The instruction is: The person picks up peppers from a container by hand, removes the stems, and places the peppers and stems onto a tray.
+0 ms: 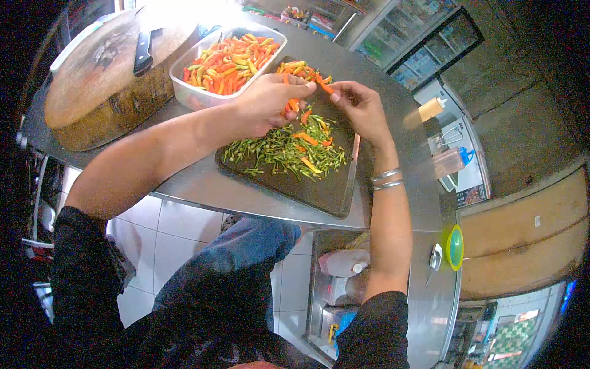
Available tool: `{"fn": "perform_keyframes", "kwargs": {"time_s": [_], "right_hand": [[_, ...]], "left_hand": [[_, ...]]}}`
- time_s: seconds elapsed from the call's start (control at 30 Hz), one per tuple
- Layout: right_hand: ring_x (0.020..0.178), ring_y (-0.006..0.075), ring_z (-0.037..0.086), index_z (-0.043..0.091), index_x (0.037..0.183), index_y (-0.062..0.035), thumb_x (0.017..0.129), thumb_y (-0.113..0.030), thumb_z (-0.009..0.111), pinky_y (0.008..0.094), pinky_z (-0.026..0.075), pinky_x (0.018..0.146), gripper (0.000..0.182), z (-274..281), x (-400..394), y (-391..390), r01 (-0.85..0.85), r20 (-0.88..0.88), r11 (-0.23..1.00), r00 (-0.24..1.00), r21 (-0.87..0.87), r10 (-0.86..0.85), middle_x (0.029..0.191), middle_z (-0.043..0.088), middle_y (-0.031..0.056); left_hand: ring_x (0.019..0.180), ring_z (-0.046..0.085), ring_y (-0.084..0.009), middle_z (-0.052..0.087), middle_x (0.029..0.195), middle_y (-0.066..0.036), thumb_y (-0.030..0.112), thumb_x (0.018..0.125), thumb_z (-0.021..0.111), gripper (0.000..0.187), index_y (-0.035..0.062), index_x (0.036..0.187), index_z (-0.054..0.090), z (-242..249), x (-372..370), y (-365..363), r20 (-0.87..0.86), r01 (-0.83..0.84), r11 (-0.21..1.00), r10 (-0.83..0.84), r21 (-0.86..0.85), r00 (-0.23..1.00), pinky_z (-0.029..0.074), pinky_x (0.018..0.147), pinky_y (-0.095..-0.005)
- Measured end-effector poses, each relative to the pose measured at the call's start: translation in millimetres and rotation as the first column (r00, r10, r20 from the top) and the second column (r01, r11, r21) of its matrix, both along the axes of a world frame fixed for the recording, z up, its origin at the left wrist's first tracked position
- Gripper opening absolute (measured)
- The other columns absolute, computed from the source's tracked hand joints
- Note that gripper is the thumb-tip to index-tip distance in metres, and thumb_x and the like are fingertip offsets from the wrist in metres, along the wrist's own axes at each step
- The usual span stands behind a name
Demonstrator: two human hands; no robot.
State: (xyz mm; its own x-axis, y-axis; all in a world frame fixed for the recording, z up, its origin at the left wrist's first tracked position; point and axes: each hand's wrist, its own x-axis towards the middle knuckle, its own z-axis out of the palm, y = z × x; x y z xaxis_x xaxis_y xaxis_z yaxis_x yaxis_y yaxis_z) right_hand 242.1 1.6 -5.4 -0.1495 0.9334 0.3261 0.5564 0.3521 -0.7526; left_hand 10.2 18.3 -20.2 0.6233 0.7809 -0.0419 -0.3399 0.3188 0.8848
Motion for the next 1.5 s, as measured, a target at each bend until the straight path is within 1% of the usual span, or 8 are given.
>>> {"fn": "perform_keyframes", "kwargs": {"time_s": [0.23,0.7,0.93,1.03,1.1,1.13,1.27,1.5], "right_hand": [[0.084,0.0067,0.060,0.070,0.099,-0.0018,0.091,-0.012,0.069,0.0248,0.049,0.078,0.013,-8,-28,-4,-0.084,-0.154,0.994,0.984,0.072,0.094,0.090,0.068,-0.0003],[0.074,0.0068,0.054,0.067,0.092,-0.0052,0.091,-0.014,0.069,0.0239,0.045,0.070,0.009,-4,-17,-6,-0.017,0.124,0.980,0.992,0.199,-0.008,0.082,0.064,-0.0039],[0.079,0.0048,0.054,0.065,0.091,-0.0025,0.096,-0.011,0.061,0.0209,0.044,0.071,0.010,3,-12,-12,-0.150,0.000,0.989,0.989,-0.004,0.150,0.085,0.061,-0.0031],[0.082,0.0081,0.058,0.068,0.091,-0.0009,0.098,-0.014,0.059,0.0241,0.047,0.076,0.017,-4,-3,-5,-0.200,0.160,0.963,0.960,-0.181,0.229,0.088,0.064,0.0000],[0.081,0.0097,0.060,0.070,0.092,0.0007,0.098,-0.016,0.058,0.0259,0.049,0.079,0.022,-8,-1,0,-0.053,0.342,0.999,0.939,0.010,0.046,0.088,0.066,0.0013],[0.094,0.0223,0.067,0.070,0.111,-0.0040,0.095,-0.019,0.060,0.0337,0.051,0.085,0.024,-10,-1,6,0.023,0.327,0.998,0.944,0.057,-0.040,0.101,0.071,0.0128],[0.131,0.0308,0.049,0.056,0.134,-0.0076,0.095,-0.011,0.052,0.0389,0.037,0.111,0.039,-24,8,30,-0.023,0.509,0.960,0.851,0.279,-0.128,0.141,0.053,0.0155],[0.109,0.0271,0.063,0.068,0.119,-0.0093,0.092,-0.007,0.055,0.0362,0.048,0.094,0.030,-3,1,17,0.033,0.537,0.991,0.837,0.133,-0.100,0.109,0.070,0.0128]], "left_hand": [[0.048,0.045,-0.0047,0.053,0.068,0.001,0.024,0.096,0.064,0.019,0.0067,0.091,0.057,0,6,-7,-0.070,-0.109,0.985,0.119,0.135,0.990,0.026,0.036,-0.0197],[0.047,0.044,-0.0056,0.053,0.071,0.000,0.022,0.095,0.064,0.019,0.0062,0.089,0.056,2,0,-3,0.017,-0.038,0.999,0.038,-0.019,0.999,0.026,0.035,-0.0196],[0.051,0.047,-0.0084,0.054,0.075,-0.006,0.021,0.096,0.058,0.019,0.0035,0.091,0.055,-3,2,4,0.125,-0.036,0.992,0.051,-0.118,0.991,0.026,0.034,-0.0192],[0.054,0.049,-0.0132,0.054,0.076,-0.008,0.019,0.093,0.055,0.016,0.0037,0.093,0.053,-3,-1,10,0.193,-0.011,0.980,0.050,-0.197,0.980,0.027,0.034,-0.0204],[0.056,0.051,-0.0169,0.055,0.078,-0.011,0.018,0.091,0.054,0.015,0.0035,0.095,0.051,-3,0,11,0.192,-0.008,0.971,0.056,-0.239,0.980,0.028,0.035,-0.0221],[0.057,0.052,-0.0206,0.055,0.080,-0.014,0.017,0.088,0.053,0.016,0.0032,0.096,0.049,-3,0,11,0.189,-0.004,0.960,0.059,-0.280,0.980,0.029,0.035,-0.0237],[0.059,0.055,-0.0225,0.055,0.079,-0.015,0.020,0.090,0.054,0.018,0.0044,0.096,0.048,-3,2,10,0.174,0.018,0.946,0.041,-0.324,0.984,0.030,0.035,-0.0239],[0.061,0.057,-0.0173,0.056,0.080,-0.010,0.025,0.097,0.059,0.022,0.0040,0.097,0.054,-3,2,8,0.121,-0.041,0.981,0.065,-0.189,0.991,0.030,0.036,-0.0212]]}}
